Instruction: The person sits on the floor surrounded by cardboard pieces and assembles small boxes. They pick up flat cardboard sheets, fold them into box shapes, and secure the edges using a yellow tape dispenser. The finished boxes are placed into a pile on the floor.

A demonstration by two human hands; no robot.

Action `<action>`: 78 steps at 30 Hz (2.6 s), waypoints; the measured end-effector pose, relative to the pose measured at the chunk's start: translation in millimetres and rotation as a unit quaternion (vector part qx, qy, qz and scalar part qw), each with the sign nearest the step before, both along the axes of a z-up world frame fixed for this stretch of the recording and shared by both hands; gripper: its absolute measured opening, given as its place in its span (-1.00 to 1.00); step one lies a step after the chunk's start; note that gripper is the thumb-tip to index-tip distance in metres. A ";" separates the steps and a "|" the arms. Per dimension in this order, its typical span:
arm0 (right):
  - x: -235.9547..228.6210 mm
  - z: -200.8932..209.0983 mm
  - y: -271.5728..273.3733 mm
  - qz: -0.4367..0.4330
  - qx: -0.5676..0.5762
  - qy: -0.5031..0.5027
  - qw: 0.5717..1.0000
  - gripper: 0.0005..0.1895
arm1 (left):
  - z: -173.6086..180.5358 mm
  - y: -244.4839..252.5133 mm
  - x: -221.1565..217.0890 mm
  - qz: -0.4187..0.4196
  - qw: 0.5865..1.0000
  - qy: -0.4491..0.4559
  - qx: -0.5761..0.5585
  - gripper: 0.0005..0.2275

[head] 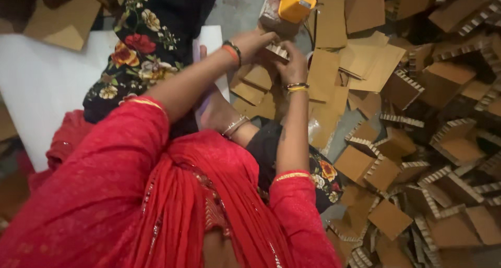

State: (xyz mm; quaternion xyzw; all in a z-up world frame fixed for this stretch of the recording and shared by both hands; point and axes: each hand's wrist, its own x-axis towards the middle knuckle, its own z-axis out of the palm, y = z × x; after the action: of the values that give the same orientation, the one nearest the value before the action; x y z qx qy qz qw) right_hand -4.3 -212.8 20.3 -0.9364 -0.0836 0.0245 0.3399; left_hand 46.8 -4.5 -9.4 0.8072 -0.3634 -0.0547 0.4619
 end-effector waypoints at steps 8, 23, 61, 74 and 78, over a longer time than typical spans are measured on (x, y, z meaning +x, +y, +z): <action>61.1 -43.9 -33.3 -0.167 0.340 -0.068 0.923 -0.61 | 5.2 -1.4 -14.2 0.094 0.986 0.023 0.133 -0.67; 79.5 25.3 -18.2 -0.226 0.355 0.040 0.906 -0.51 | 1.8 1.1 -18.7 0.113 0.987 -0.019 0.111 -0.71; 30.4 -52.6 -42.3 0.022 0.287 0.005 0.958 -0.19 | 2.5 -4.4 -3.9 0.093 0.993 -0.031 0.065 -0.70; 79.5 -25.5 -43.6 -0.143 0.018 -0.024 0.989 -0.71 | -17.6 -11.8 -7.5 0.042 0.988 -0.126 0.080 -0.69; 50.4 -60.5 -73.1 -0.075 -0.027 0.282 0.956 -0.84 | -20.8 -13.3 -19.3 0.004 0.977 -0.183 0.108 -0.69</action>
State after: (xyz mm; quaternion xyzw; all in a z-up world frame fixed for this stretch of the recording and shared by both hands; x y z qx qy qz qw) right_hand 46.2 -285.9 -40.2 -0.9041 0.0870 0.2638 0.3247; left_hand 27.5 -17.8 -30.2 0.8499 -0.4308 0.0565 0.2982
